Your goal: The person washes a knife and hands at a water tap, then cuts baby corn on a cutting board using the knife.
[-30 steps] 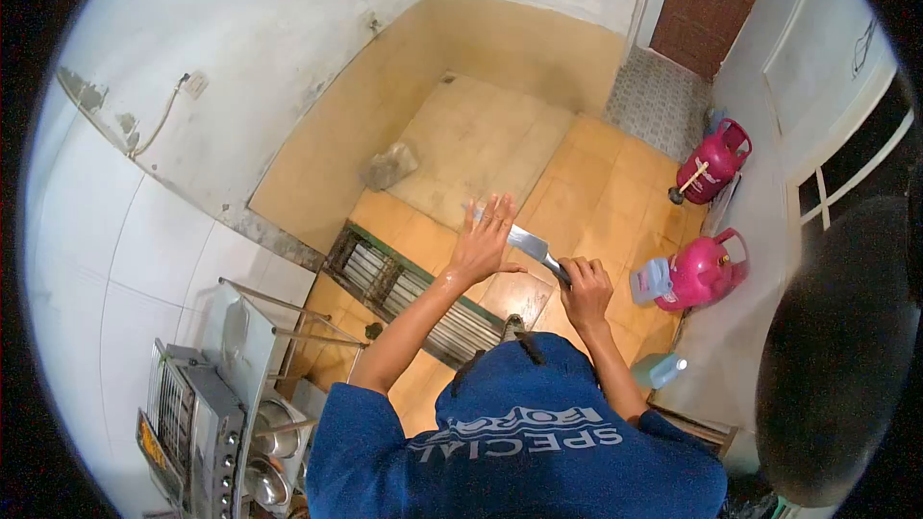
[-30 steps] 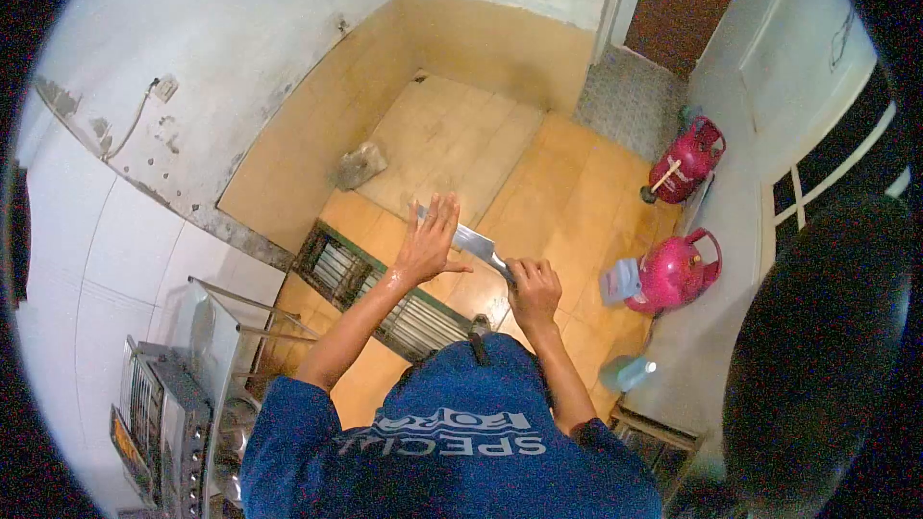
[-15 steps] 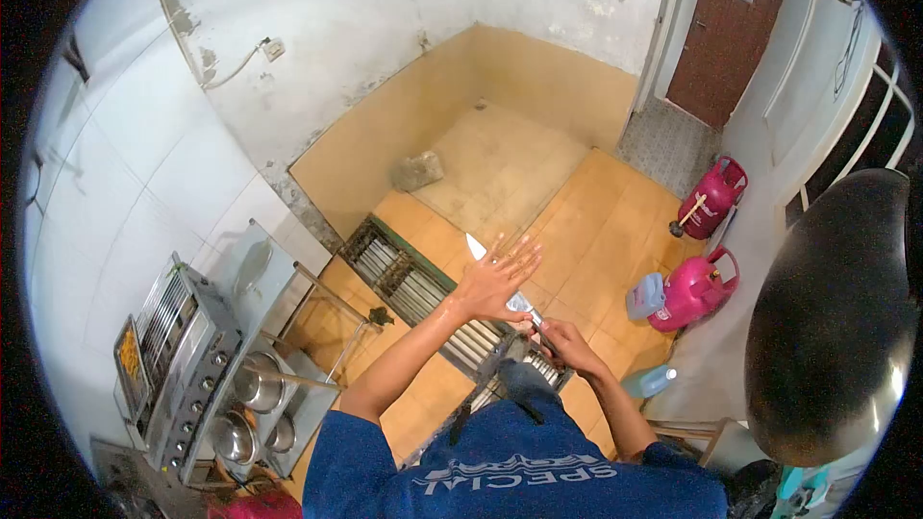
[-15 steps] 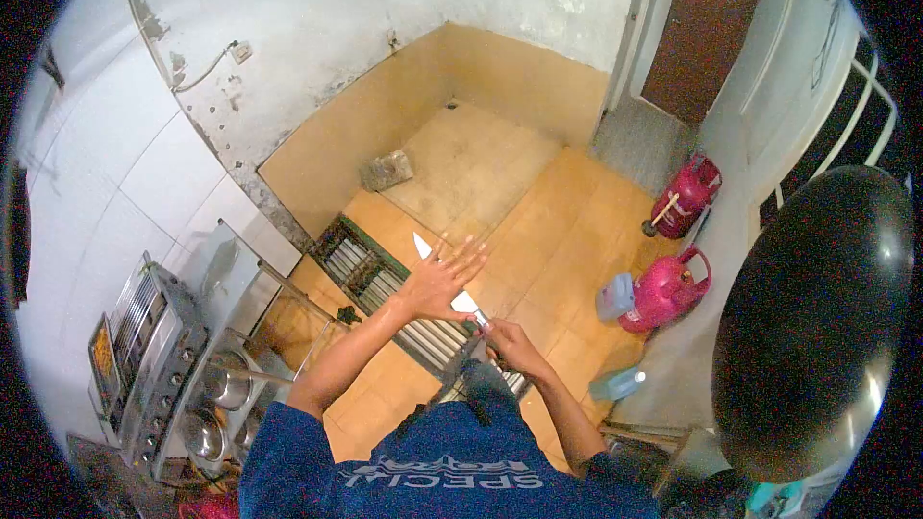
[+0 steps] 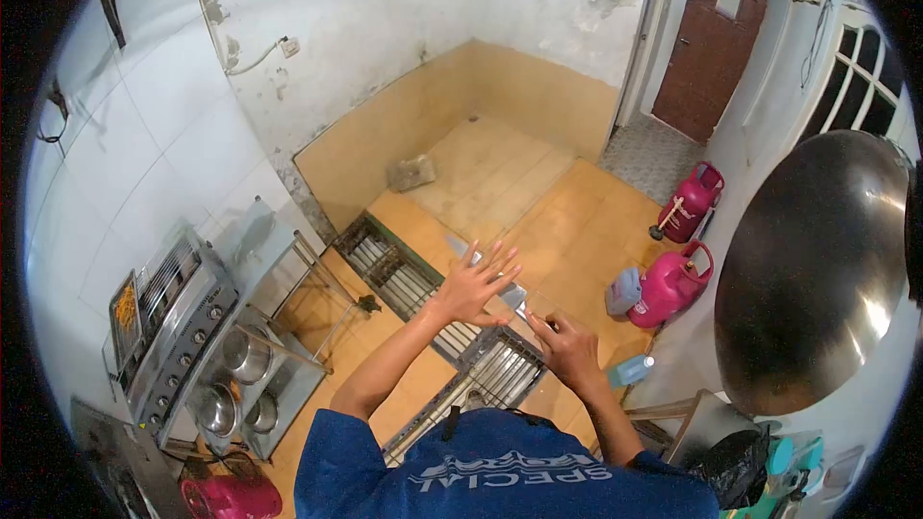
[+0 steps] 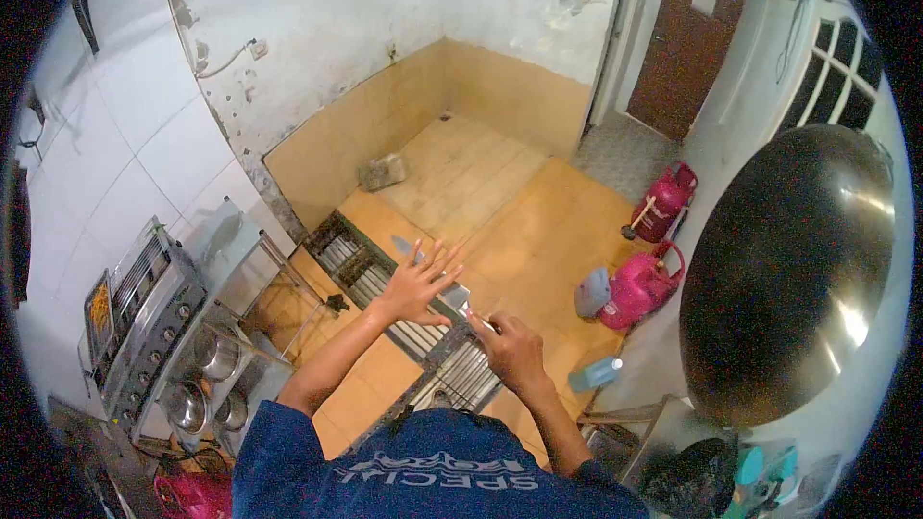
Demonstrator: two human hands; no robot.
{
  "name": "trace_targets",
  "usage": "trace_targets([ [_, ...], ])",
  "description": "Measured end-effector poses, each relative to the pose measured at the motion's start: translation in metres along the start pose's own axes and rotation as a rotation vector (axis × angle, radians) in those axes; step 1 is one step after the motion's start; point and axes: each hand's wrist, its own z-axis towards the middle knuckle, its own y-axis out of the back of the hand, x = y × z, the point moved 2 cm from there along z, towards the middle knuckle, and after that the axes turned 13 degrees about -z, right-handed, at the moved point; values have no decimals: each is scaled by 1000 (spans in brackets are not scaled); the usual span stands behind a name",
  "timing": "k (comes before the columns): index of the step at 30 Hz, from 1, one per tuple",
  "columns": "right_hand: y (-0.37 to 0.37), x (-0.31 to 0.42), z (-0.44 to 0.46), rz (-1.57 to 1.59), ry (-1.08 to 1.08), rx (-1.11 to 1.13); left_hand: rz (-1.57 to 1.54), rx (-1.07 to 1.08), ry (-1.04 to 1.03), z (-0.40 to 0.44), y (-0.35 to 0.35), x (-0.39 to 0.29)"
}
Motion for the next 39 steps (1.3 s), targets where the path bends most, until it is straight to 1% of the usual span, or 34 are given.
trace_targets([
  [2,11,-6,-24,-74,111,-67,5,-36,-38,-8,-8,-21],
  [3,18,-8,-37,-77,104,-68,61,-123,-92,-10,-11,-34],
  [4,25,-11,-50,-12,111,-49,113,-211,-144,-11,-16,-48],
  [5,33,-13,-65,53,118,-26,104,-210,-146,-11,-23,-63],
  [6,44,-14,-81,52,113,-19,100,-280,-165,-11,-29,-79],
  [7,54,-15,-97,137,53,65,97,-348,-181,-14,-34,-95],
  [8,59,-15,-114,226,-8,151,90,-342,-176,-17,-41,-110],
  [9,61,-15,-132,229,-14,160,103,-350,-210,-17,-45,-125],
  [11,59,-19,-172,623,-117,222,110,-355,-240,-20,-54,-162],
  [12,59,-20,-190,626,-118,227,101,-326,-226,-23,-57,-179],
  [14,57,-17,-221,823,-180,279,105,-284,-213,-29,-59,-208],
  [16,59,-12,-246,858,-168,225,56,-201,-138,-36,-63,-234],
  [18,58,-11,-273,958,-261,349,25,-180,-113,-43,-60,-257],
  [19,58,-9,-284,983,-231,301,33,-181,-118,-47,-59,-267],
  [20,63,-5,-291,989,-236,306,39,-183,-123,-50,-56,-277],
  [22,78,-3,-299,980,-183,252,47,-174,-119,-53,-55,-292],
  [23,79,-2,-305,923,-124,176,30,-171,-115,-53,-53,-298],
  [24,92,2,-307,921,-128,174,16,-169,-112,-52,-51,-303],
  [26,122,12,-309,211,-42,231,4,-136,-90,-52,-43,-317],
  [27,127,17,-311,199,6,38,-17,-105,-76,-51,-39,-322],
  [28,130,19,-315,197,-4,35,-38,-74,-65,-50,-36,-328],
  [29,135,23,-319,129,8,44,26,-77,-78,-50,-31,-335],
  [30,139,28,-325,61,20,52,24,-74,-88,-51,-29,-345],
  [32,145,39,-342,43,18,17,33,-125,-114,-53,-20,-365],
  [34,159,52,-360,-9,70,-2,46,-166,-139,-62,-16,-382],
  [35,167,55,-369,-17,74,-6,53,-198,-157,-68,-16,-390],
  [36,176,58,-382,51,53,49,53,-202,-159,-75,-17,-394],
  [37,185,59,-396,122,29,105,28,-239,-67,-84,-17,-395],
  [38,198,62,-411,119,24,104,0,-273,25,-94,-16,-397],
  [39,212,64,-426,202,-13,156,-2,-272,58,-102,-15,-403],
])
